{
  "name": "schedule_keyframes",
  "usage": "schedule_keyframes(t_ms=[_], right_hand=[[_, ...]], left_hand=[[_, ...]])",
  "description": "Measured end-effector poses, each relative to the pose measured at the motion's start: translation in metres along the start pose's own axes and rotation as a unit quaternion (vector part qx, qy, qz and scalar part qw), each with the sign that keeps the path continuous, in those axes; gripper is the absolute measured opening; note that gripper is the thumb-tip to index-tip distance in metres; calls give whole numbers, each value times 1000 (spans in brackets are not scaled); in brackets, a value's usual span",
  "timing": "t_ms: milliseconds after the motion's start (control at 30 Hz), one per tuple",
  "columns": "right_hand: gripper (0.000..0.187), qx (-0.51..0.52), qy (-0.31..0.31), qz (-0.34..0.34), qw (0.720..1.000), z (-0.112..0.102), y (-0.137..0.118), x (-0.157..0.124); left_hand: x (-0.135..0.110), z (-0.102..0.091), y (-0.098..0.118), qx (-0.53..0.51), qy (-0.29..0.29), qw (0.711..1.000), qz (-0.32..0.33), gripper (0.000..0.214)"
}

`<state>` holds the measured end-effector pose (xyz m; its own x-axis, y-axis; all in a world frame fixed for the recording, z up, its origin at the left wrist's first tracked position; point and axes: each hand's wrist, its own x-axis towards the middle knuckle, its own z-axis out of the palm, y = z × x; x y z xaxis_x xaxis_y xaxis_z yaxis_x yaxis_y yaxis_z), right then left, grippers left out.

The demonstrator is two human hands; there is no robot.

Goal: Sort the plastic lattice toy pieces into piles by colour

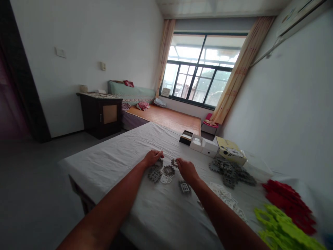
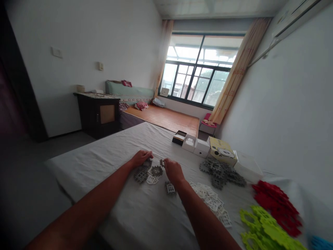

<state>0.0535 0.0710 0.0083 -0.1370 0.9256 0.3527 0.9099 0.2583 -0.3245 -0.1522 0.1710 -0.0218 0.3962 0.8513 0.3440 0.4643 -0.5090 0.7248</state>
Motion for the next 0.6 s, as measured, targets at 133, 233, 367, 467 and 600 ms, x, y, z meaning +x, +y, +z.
schedule_keyframes(t_ms=[133, 233, 367, 467, 600], right_hand=[[32, -18, 51, 50, 997, -29, 45, -12], [36, -36, 101, 134, 985, -64, 102, -23], [39, -74, 171, 250, 950, -112, 165, -33], [40, -89, 201, 247, 944, -118, 168, -31], [30, -9, 60, 93, 994, -76, 103, -25]], left_hand=[[2, -1, 1, -4, -7, 1000, -4, 59], [3, -1, 0, -15, -11, 1000, -6, 59], [4, -1, 1, -10, -8, 1000, -25, 61], [3, -1, 3, -20, -6, 999, -28, 61], [2, -1, 2, -29, -10, 999, -26, 60]])
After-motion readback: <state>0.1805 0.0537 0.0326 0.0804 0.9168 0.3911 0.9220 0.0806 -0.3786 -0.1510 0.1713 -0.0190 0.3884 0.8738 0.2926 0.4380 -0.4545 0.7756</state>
